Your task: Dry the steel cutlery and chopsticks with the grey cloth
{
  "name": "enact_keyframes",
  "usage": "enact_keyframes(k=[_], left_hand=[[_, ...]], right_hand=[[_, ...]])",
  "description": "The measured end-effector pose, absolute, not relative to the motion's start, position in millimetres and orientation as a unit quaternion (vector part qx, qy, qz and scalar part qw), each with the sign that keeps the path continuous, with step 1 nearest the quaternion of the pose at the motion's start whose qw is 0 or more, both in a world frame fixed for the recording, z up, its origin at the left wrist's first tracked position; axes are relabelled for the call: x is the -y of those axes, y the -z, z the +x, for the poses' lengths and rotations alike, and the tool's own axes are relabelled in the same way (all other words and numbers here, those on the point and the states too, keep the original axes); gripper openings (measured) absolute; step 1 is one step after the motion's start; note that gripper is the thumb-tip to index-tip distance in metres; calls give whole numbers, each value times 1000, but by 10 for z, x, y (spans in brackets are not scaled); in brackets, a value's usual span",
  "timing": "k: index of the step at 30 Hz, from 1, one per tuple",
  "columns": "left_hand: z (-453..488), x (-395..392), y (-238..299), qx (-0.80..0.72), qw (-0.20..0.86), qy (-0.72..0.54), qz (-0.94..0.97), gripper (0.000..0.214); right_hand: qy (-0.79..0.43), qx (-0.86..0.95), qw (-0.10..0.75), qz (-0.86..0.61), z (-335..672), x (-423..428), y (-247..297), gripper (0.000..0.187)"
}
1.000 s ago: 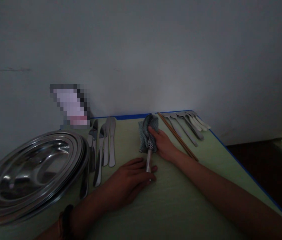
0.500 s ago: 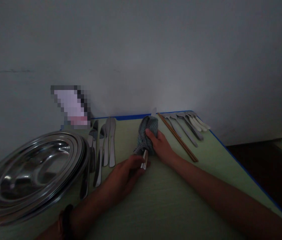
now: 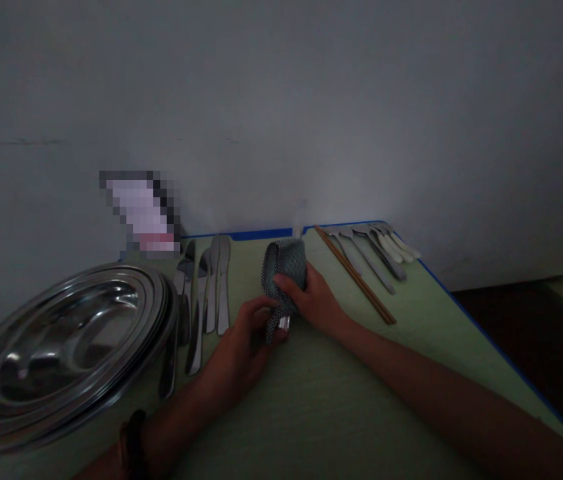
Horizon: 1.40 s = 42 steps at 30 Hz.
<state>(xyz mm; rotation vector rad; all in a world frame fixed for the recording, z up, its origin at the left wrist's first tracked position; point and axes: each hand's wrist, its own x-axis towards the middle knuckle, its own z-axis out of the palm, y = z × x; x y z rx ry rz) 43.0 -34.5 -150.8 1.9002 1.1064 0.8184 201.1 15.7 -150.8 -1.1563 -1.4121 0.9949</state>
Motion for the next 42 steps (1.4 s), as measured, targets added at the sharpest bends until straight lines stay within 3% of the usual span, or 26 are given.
enact_keyframes(k=[14,21,30,37,42], left_hand=[[437,366,1359,-412,452,-355,707,21],[445,335,1386,-465,465,-323,680,28],[460,307,1406,-473,479,-377,636,18],[452,301,1378,-496,475,-359,632,24],[450,321,1363,-485,439,-341,675,47]], right_hand=[[-434,580,495,-479,2033,-179,1488,35],[-402,611,485,-479,2003,-133,1509,40],[-478,561,527,-423,2031,-128,1487,27],[-485,581,491,-432,2045,-132,1507,34],[-488,583,493,-424,2025,-131,1489,33]])
